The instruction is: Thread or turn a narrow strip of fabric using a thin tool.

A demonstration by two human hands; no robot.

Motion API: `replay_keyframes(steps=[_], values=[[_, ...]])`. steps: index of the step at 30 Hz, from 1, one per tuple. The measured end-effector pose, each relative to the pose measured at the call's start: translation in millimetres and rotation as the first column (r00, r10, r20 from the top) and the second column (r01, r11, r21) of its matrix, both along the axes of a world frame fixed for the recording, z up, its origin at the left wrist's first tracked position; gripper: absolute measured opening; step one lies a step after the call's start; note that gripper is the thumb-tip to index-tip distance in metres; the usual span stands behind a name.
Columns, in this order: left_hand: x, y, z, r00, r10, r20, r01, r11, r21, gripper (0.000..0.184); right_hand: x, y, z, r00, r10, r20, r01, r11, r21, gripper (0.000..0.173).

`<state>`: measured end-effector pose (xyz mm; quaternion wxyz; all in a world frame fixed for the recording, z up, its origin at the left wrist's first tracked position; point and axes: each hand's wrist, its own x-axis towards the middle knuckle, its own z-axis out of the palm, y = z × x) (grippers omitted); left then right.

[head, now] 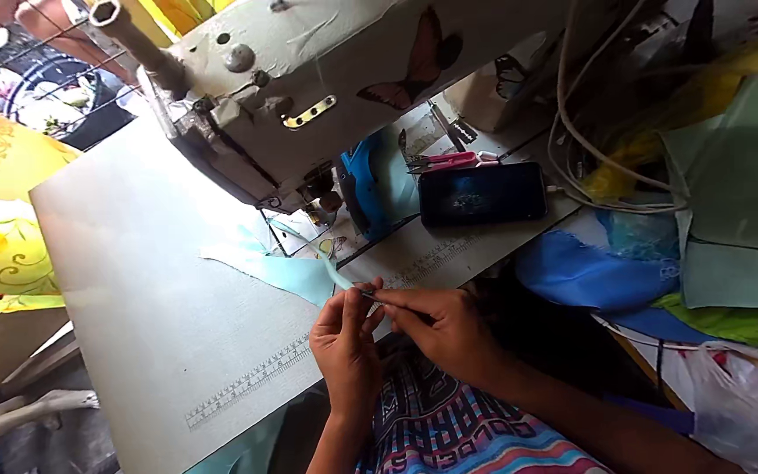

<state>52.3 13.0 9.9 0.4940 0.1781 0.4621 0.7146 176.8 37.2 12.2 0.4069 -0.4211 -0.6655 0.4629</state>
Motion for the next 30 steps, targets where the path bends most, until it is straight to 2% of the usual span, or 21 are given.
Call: replay_keyframes(steps=[5, 12, 30], values=[[-2.5, 0.2, 0.1, 0.998, -0.042, 0.049, 0.041, 0.999, 0.031, 0.016, -0.4, 1.6, 0.5, 1.000, -0.016, -0.015, 0.016, 1.000, 0.012, 0.025], [-8.8, 2.2, 3.9, 0.954, -0.103, 0.281, 0.114, 0.993, -0.022, 0.025, 1.0, 0.3, -0.7, 1.000, -0.024, 0.006, 0.024, 0.997, 0.069, 0.026], [-8.6, 3.3, 6.1, 0.947, -0.109, 0.303, 0.109, 0.994, 0.015, 0.023, 2.3, 3.6, 1.5, 1.000, -0.014, -0.004, 0.014, 0.993, 0.121, 0.024]])
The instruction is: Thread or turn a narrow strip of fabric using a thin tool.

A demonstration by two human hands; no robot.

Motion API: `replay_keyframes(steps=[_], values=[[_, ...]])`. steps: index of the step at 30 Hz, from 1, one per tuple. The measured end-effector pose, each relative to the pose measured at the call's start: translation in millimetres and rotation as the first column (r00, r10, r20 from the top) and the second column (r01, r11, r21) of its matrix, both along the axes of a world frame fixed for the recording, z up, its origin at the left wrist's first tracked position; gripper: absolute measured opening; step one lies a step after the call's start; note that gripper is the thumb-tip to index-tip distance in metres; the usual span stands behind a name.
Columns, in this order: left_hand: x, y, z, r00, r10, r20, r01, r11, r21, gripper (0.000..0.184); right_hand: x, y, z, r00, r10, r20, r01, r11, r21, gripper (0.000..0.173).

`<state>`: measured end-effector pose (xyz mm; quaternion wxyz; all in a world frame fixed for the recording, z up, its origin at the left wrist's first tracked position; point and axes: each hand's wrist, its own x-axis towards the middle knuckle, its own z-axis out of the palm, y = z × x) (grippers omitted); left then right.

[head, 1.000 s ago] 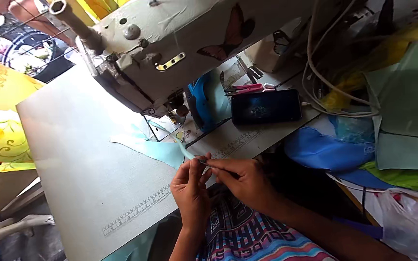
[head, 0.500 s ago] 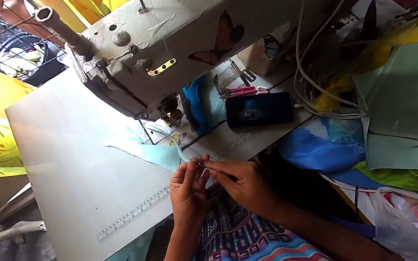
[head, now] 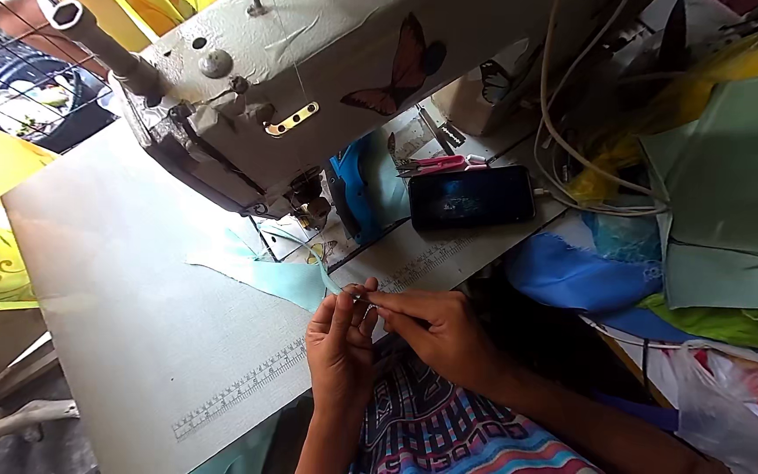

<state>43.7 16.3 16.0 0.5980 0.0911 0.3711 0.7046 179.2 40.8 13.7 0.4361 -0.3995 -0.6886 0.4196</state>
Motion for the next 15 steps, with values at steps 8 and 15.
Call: replay_keyframes(steps=[8, 15], values=[[-1.3, -0.3, -1.7, 1.000, -0.016, -0.020, 0.017, 0.999, 0.044, 0.018, 0.4, 1.2, 0.5, 1.000, 0.006, 0.004, -0.006, 0.999, 0.036, 0.024], [-2.4, -1.3, -2.8, 0.999, -0.023, -0.036, 0.026, 0.996, 0.091, 0.014, 0.1, 1.0, 2.6, 1.000, 0.016, -0.002, -0.016, 0.999, 0.046, 0.023]])
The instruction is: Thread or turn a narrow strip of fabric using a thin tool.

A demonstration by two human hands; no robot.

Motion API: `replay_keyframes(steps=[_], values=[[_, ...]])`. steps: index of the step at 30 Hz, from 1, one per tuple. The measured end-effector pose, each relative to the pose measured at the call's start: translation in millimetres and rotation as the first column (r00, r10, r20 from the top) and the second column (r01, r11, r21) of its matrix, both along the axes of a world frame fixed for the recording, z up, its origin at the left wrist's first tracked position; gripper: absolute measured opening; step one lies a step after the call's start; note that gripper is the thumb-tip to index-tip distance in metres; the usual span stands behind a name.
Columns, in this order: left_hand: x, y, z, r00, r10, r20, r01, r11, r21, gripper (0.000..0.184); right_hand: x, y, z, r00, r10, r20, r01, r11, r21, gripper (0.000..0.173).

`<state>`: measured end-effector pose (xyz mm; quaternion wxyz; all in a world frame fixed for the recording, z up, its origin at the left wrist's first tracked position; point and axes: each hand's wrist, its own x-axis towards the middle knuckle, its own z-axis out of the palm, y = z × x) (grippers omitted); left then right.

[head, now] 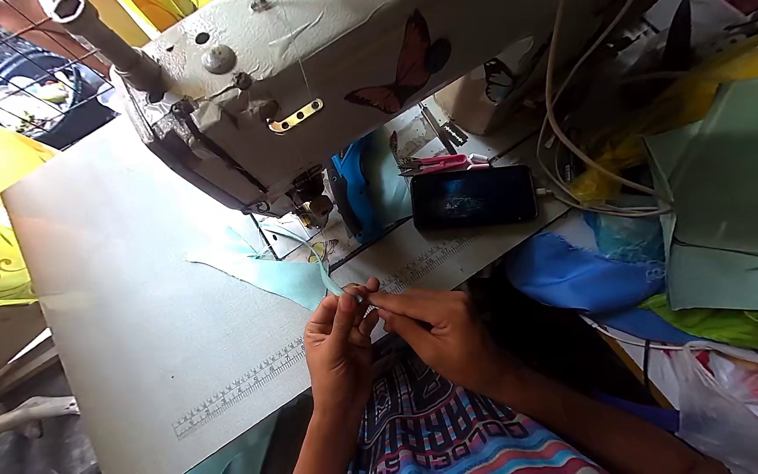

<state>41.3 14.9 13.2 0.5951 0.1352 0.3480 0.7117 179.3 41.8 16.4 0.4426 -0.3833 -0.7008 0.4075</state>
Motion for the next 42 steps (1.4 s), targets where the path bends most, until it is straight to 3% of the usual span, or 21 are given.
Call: replay_keyframes(steps=[7, 11, 16, 21, 27, 31, 34, 37, 42], values=[[-0.5, -1.6, -1.9, 0.997, 0.005, -0.083, -0.001, 0.998, 0.055, 0.010, 0.1, 0.2, 1.2, 1.000, 0.001, -0.012, -0.001, 1.000, -0.003, 0.023], [-3.5, -1.8, -4.4, 0.958, 0.025, -0.286, -0.001, 0.997, 0.083, 0.009, 1.7, 0.5, 3.5, 1.000, -0.007, 0.027, 0.007, 1.000, 0.006, 0.023], [-15.1, -2.8, -3.4, 0.839, 0.000, -0.544, 0.046, 0.996, 0.070, 0.009, 4.6, 1.5, 4.6, 0.996, 0.003, 0.093, -0.002, 1.000, -0.008, 0.023], [-17.4, -3.5, -3.4, 0.903, -0.070, -0.424, 0.072, 0.997, -0.010, 0.018, 4.3, 0.9, 1.8, 0.999, 0.043, 0.005, -0.041, 0.979, -0.197, 0.022], [-8.2, -3.3, -5.2, 0.968, -0.034, -0.250, 0.015, 0.997, -0.077, 0.021, 5.1, -0.7, 0.3, 0.999, 0.051, 0.006, -0.048, 0.970, -0.239, 0.023], [-3.5, -4.3, -8.5, 0.962, 0.013, -0.272, -0.035, 0.997, -0.074, 0.019, 0.9, -3.5, -1.0, 0.999, 0.045, -0.019, -0.048, 0.973, -0.226, 0.023], [-8.7, -4.4, -7.9, 0.924, 0.004, -0.383, -0.022, 0.999, -0.042, 0.013, 0.5, -3.5, -0.7, 0.998, 0.061, -0.028, -0.066, 0.970, -0.235, 0.023], [-20.3, -4.1, -2.5, 0.846, -0.054, -0.530, 0.049, 0.999, -0.024, 0.008, 3.4, -1.7, 0.9, 0.996, 0.090, 0.013, -0.086, 0.980, -0.182, 0.024], [-32.9, -4.1, -0.3, 0.767, -0.110, -0.632, 0.150, 0.989, 0.011, 0.008, 5.4, -1.8, 0.5, 0.967, 0.011, 0.254, -0.050, 0.987, 0.150, 0.023]])
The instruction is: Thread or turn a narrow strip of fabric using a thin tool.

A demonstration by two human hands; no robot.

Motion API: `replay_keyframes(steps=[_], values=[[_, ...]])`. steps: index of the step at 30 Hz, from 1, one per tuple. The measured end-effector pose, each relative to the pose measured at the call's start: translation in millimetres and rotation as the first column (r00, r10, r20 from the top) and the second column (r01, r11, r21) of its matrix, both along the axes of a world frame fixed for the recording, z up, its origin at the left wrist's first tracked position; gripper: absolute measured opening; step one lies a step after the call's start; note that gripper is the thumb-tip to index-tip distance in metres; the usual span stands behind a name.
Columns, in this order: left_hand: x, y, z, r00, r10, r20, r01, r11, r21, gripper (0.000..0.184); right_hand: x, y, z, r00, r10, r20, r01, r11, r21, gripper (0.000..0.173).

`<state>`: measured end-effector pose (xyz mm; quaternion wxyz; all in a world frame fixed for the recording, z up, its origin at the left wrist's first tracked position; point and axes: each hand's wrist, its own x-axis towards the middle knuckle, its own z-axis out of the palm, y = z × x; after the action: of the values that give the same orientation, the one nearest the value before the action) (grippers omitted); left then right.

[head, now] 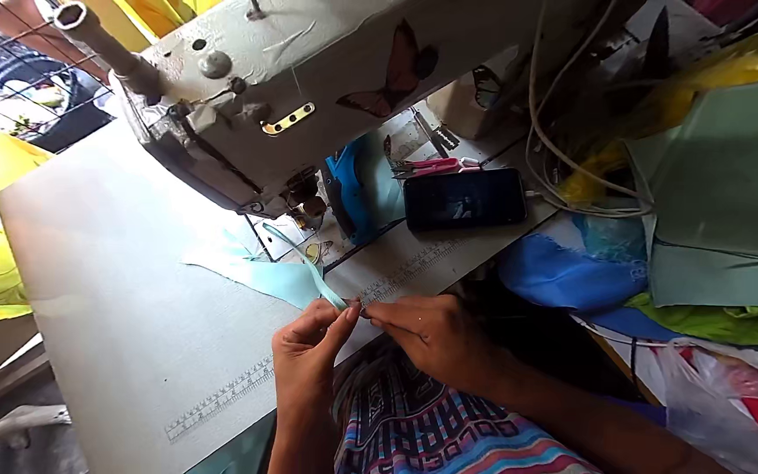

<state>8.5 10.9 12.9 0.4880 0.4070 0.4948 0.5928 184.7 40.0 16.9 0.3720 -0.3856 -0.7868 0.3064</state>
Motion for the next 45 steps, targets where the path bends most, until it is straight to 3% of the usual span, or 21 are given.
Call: replay_keyframes(steps=[2, 4, 7, 9, 12, 16, 20, 23, 26, 28, 29, 32, 34, 35, 37, 41, 45], values=[[2.7, -1.0, -1.4, 1.000, 0.006, 0.003, -0.006, 1.000, 0.018, 0.009, -1.6, -1.1, 0.3, 1.000, -0.014, -0.006, 0.014, 1.000, 0.002, 0.023], [8.9, -2.5, -2.6, 0.999, 0.035, 0.030, -0.036, 0.999, 0.037, 0.010, -2.2, -0.3, 2.0, 0.995, 0.004, -0.100, -0.020, 0.988, -0.155, 0.023], [17.1, -4.2, -5.0, 0.994, 0.073, 0.086, -0.078, 0.995, 0.058, 0.010, -2.2, 2.5, 5.3, 0.956, 0.004, -0.294, -0.153, 0.861, -0.485, 0.023], [17.4, -3.7, -8.5, 0.987, 0.063, 0.149, -0.072, 0.996, 0.052, 0.012, -1.1, 5.9, 6.8, 0.920, 0.012, -0.391, -0.265, 0.754, -0.601, 0.021], [14.1, -1.6, -16.6, 0.959, -0.026, 0.281, -0.001, 0.996, 0.095, 0.022, 0.4, 10.1, 8.5, 0.851, 0.022, -0.525, -0.411, 0.649, -0.640, 0.017], [11.8, 0.7, -18.9, 0.912, -0.120, 0.392, 0.081, 0.990, 0.114, 0.018, 1.7, 12.2, 9.8, 0.809, 0.011, -0.587, -0.485, 0.576, -0.658, 0.013], [5.4, 1.5, -22.0, 0.781, -0.276, 0.561, 0.216, 0.961, 0.172, 0.020, 3.8, 13.4, 9.9, 0.741, -0.022, -0.671, -0.611, 0.391, -0.688, 0.013], [7.7, 3.1, -24.1, 0.701, -0.328, 0.633, 0.225, 0.944, 0.240, 0.015, 4.8, 15.1, 9.8, 0.687, -0.045, -0.726, -0.690, 0.275, -0.670, 0.013], [7.1, 3.9, -20.6, 0.763, -0.313, 0.565, 0.206, 0.947, 0.247, 0.013, 5.7, 16.6, 9.9, 0.659, -0.058, -0.750, -0.724, 0.222, -0.653, 0.014], [3.8, 4.3, -18.4, 0.847, -0.290, 0.446, 0.193, 0.949, 0.251, 0.013, 5.8, 16.3, 10.8, 0.668, -0.044, -0.743, -0.712, 0.255, -0.655, 0.014], [1.8, 4.7, -17.9, 0.882, -0.273, 0.384, 0.183, 0.950, 0.254, 0.013, 5.4, 15.2, 12.0, 0.690, -0.026, -0.724, -0.681, 0.317, -0.660, 0.014], [0.5, 4.0, -14.9, 0.955, -0.189, 0.229, 0.134, 0.963, 0.235, 0.012, 0.8, 6.2, 14.2, 0.833, 0.063, -0.549, -0.437, 0.685, -0.583, 0.017], [2.5, 2.6, -13.1, 0.978, -0.144, 0.151, 0.108, 0.968, 0.225, 0.012, -6.3, -1.7, 8.5, 0.929, 0.067, -0.365, -0.198, 0.921, -0.335, 0.022], [4.9, 1.7, -12.2, 0.986, -0.116, 0.123, 0.087, 0.972, 0.218, 0.011, -9.2, -3.4, 4.9, 0.949, 0.056, -0.310, -0.129, 0.967, -0.219, 0.022], [11.2, 0.6, -10.8, 0.992, -0.043, 0.121, 0.020, 0.982, 0.186, 0.012, -12.0, -3.4, 1.4, 0.960, 0.039, -0.277, -0.084, 0.985, -0.152, 0.022], [17.4, 1.0, -13.1, 0.984, -0.005, 0.176, -0.018, 0.991, 0.133, 0.016, -9.4, -0.5, 3.9, 0.931, 0.002, -0.366, -0.159, 0.903, -0.399, 0.022], [16.6, 0.5, -16.2, 0.927, -0.048, 0.372, 0.037, 0.999, 0.037, 0.039, -6.3, 3.4, 5.5, 0.907, -0.021, -0.421, -0.233, 0.806, -0.544, 0.020]])
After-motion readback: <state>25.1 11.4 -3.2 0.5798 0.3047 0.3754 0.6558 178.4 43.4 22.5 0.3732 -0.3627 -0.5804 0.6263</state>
